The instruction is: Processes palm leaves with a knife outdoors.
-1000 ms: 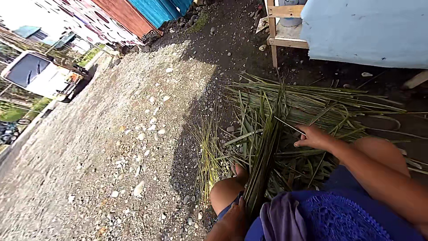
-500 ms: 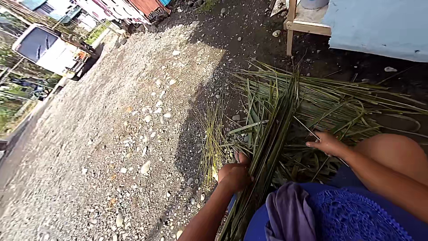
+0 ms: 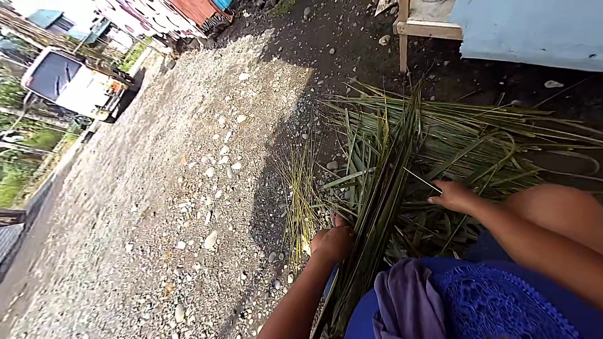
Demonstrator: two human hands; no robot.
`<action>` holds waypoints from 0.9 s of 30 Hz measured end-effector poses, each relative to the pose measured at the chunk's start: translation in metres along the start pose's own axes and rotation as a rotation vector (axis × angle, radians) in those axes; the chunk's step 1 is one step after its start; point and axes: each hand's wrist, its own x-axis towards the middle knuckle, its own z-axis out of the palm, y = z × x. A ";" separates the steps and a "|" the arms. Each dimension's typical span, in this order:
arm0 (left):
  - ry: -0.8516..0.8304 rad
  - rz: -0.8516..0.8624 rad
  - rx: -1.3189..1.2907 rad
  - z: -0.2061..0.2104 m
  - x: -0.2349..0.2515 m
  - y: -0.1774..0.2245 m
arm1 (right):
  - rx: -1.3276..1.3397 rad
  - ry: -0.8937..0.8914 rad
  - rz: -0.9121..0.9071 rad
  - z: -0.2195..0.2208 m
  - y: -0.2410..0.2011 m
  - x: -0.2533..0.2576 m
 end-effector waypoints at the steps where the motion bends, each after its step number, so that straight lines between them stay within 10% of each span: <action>1: 0.006 0.015 -0.004 0.001 0.002 -0.002 | -0.005 -0.002 0.000 0.000 0.000 0.000; 10: 0.206 -0.015 -0.245 -0.006 0.007 -0.013 | -0.033 -0.034 0.000 0.003 0.001 0.007; 27: -0.082 -0.019 -0.026 -0.007 0.038 -0.008 | -0.061 -0.049 -0.001 0.001 0.000 0.008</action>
